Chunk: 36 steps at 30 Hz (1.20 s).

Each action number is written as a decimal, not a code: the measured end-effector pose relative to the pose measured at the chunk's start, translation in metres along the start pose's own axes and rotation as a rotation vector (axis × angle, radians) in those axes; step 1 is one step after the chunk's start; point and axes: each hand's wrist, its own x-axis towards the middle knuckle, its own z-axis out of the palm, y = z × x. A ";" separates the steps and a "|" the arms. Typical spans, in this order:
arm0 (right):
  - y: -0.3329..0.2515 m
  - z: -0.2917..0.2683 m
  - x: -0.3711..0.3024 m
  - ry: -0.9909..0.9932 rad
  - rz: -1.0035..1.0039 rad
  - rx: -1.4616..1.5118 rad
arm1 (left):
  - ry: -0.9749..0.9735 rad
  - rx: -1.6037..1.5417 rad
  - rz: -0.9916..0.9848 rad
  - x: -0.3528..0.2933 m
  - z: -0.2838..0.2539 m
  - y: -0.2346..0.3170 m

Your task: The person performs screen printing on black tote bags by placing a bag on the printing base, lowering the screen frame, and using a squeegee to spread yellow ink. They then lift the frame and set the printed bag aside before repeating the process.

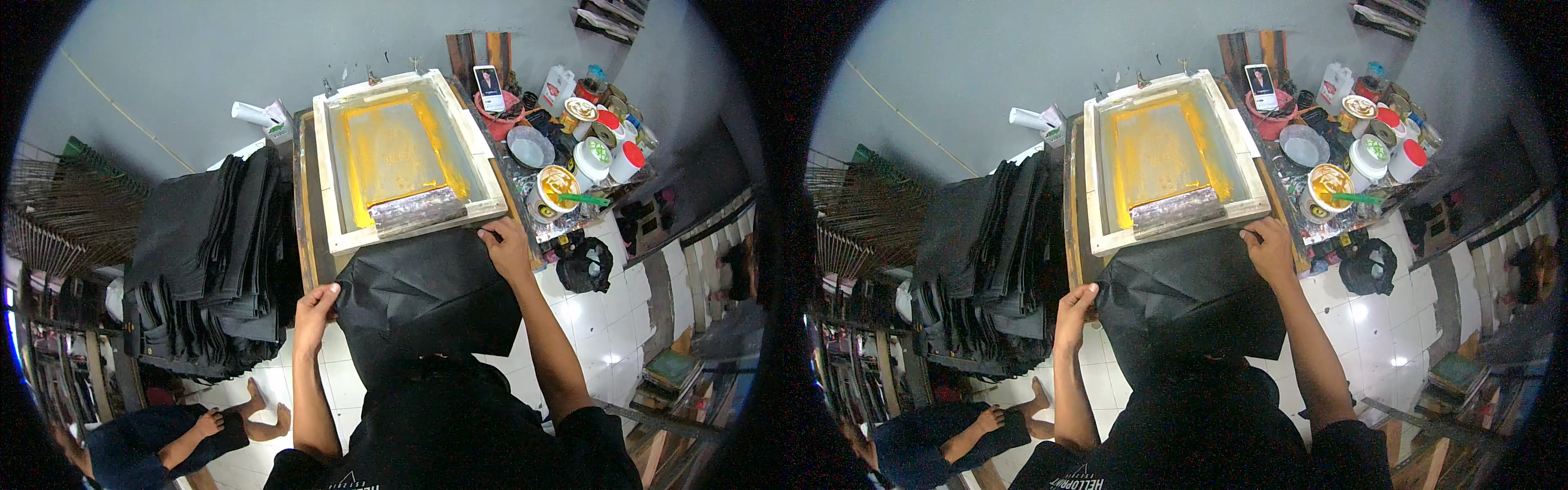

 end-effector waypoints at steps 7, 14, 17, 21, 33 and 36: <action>-0.001 0.000 0.001 0.004 0.009 0.017 | 0.112 0.213 0.099 0.010 0.011 -0.008; 0.002 0.001 0.000 0.023 -0.007 0.020 | 0.261 0.271 0.296 0.015 0.036 -0.019; 0.003 0.004 0.000 0.021 -0.023 -0.005 | 0.265 0.386 0.256 0.017 0.028 -0.015; 0.000 0.001 0.003 0.021 -0.033 0.016 | 0.207 0.457 0.282 0.016 0.016 -0.008; 0.002 0.003 0.000 0.047 -0.027 0.035 | -0.082 -0.014 0.020 0.036 0.039 0.007; 0.003 0.003 0.001 0.053 -0.033 0.037 | -0.159 0.003 0.036 0.047 0.034 0.003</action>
